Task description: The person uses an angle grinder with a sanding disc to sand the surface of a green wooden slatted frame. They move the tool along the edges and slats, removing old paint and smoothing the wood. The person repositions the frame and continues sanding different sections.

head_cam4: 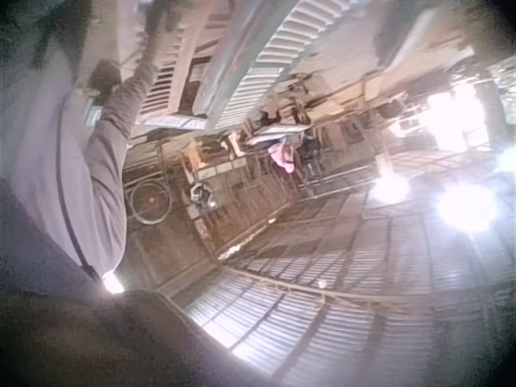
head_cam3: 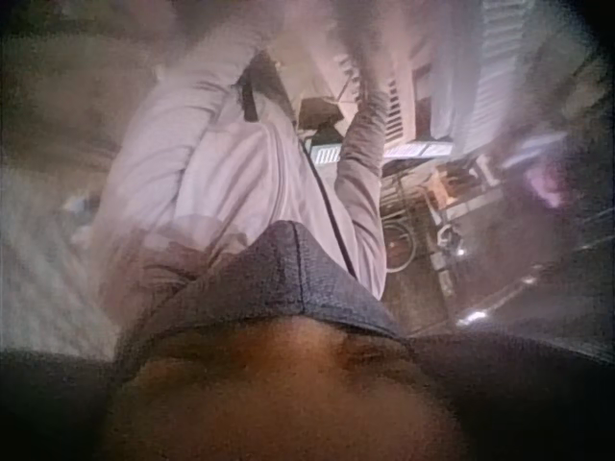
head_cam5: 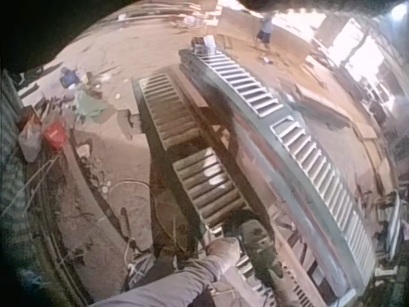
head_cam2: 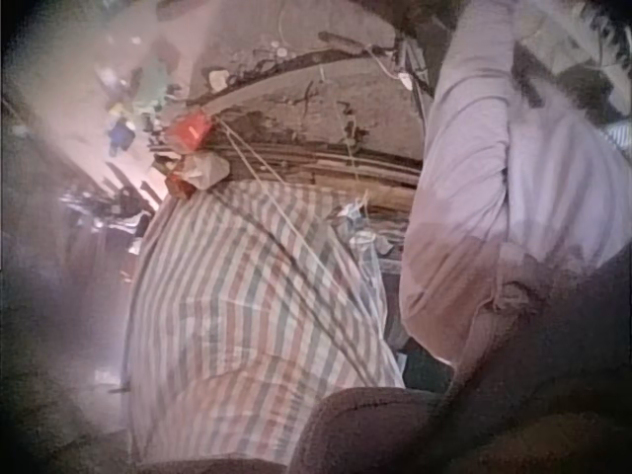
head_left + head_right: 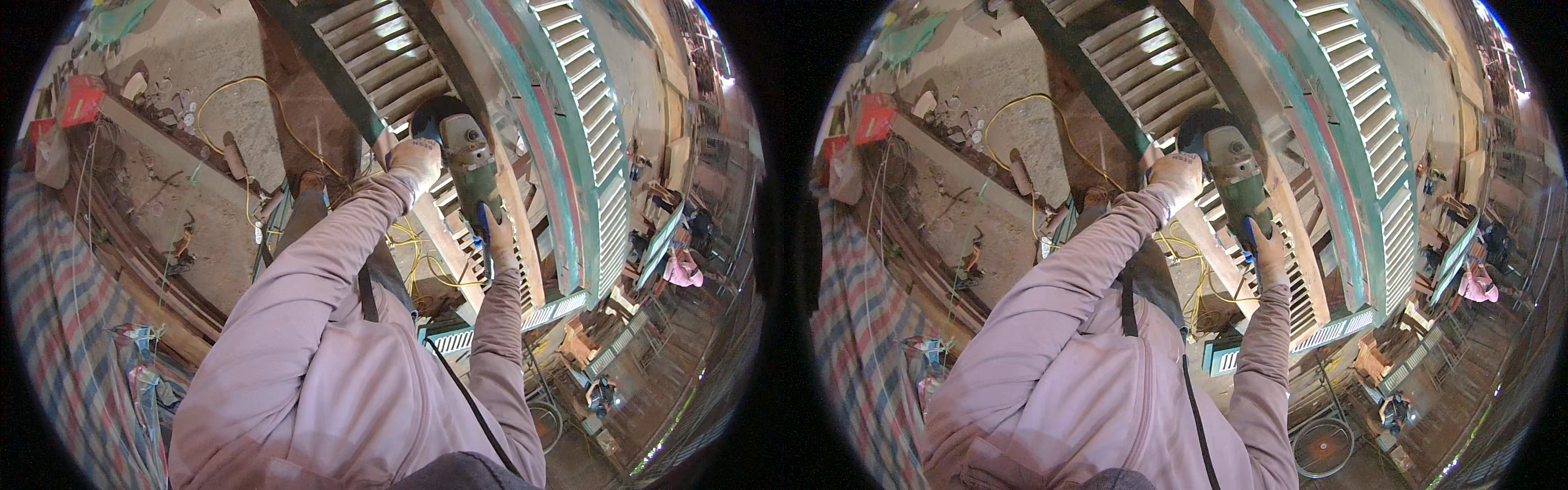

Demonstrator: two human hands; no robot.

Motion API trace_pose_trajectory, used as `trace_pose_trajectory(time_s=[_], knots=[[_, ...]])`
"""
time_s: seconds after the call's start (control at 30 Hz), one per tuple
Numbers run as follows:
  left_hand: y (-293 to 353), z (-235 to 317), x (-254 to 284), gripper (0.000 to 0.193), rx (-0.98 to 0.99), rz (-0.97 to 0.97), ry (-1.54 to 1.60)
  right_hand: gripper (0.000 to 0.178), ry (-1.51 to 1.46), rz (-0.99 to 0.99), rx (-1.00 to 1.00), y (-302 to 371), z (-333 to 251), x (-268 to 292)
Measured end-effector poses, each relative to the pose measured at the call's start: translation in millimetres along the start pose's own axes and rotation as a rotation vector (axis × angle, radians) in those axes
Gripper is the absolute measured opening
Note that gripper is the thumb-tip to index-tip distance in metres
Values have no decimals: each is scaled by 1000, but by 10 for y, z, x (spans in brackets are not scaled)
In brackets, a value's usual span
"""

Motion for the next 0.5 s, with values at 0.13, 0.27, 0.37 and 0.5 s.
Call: trace_pose_trajectory(time_s=[0.13,0.27,0.37,0.5], knots=[[-112,177,-118,27,65,-96,-1,66,0,57,67,-56,-34,164],[-194,471,-120,23,-62,-10,-1,61,-109,49,-27,65,-168,262],[-251,676,-148,24,-120,-73,0,60,-223,67,-64,-40,110,338],[-366,882,-471,23,-142,-65,-66,60,-268,54,-55,7,182,426]])
Point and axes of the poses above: each hand's wrist, its own y-axis away from the middle knuckle, its own x-axis out of the back of the hand, z = x × y, the point moved 9 cm from there along -y, towards the middle knuckle, and after that the axes turned 13 degrees about z, right-handed, at the moved point
